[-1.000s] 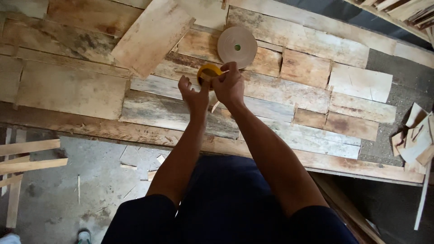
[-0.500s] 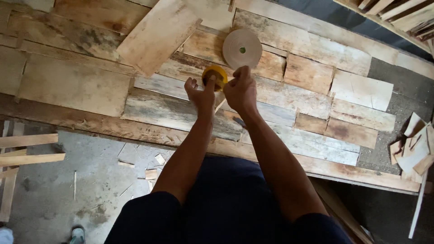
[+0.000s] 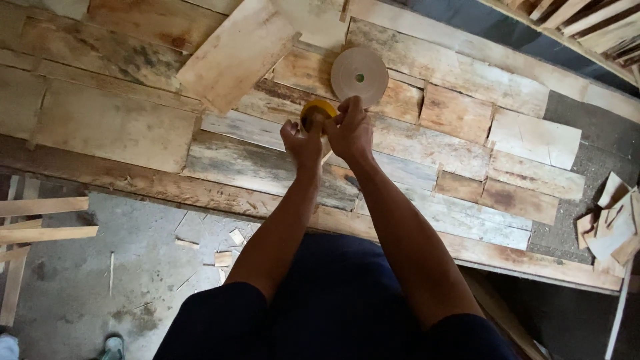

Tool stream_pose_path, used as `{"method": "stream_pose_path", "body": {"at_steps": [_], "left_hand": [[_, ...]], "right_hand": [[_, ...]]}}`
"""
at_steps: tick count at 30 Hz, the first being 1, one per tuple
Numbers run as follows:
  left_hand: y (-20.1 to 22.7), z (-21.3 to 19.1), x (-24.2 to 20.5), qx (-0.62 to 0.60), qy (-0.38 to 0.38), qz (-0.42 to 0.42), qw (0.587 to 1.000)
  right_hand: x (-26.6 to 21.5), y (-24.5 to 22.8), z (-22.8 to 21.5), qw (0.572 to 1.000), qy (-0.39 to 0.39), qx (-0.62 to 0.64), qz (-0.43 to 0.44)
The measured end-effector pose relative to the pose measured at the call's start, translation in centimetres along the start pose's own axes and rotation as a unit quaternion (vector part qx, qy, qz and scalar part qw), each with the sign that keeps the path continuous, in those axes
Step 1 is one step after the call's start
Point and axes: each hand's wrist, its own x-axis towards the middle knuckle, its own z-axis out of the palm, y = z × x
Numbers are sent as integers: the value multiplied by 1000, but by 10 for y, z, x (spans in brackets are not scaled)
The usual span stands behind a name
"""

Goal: Arranging and taping together thin wood veneer pieces on a workbench to create a larger panel.

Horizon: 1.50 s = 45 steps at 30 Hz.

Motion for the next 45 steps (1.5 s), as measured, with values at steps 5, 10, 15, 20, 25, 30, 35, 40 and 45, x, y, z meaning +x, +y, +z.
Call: {"method": "stream_pose_path", "body": {"at_steps": [5,10,15,20,25,30,35,40,45], "left_hand": [[-7,4,6,-15,8,-12,1000],[38,-8,-18,54,24,68,996],[140,-30,-54,143,-52,269,951],[141,-41,-40,117,-172,233,950],[141,-47,-34,116,-205,204,950],[107,-43,-22,43,-204,178,962],[93,-41,-20,29,-127,140,982],[97,-33,-29,37,-84,162,983],[114,-35,-39,140,-87,229,959]], "right_hand": [[-9,22,-15,1000,6,-12,-26],[-15,8,-41,997,42,11,-56],[-14,-1,-47,994,-12,80,-73],[-14,-8,-44,994,-41,68,-79],[-12,-13,-39,993,-49,45,-94],[-12,-17,-41,996,-65,-5,-62],[-34,-22,-44,990,-34,-65,-118],[-43,-7,-20,960,-58,-199,-190],[-50,-8,-12,945,-104,-245,-192]]}}
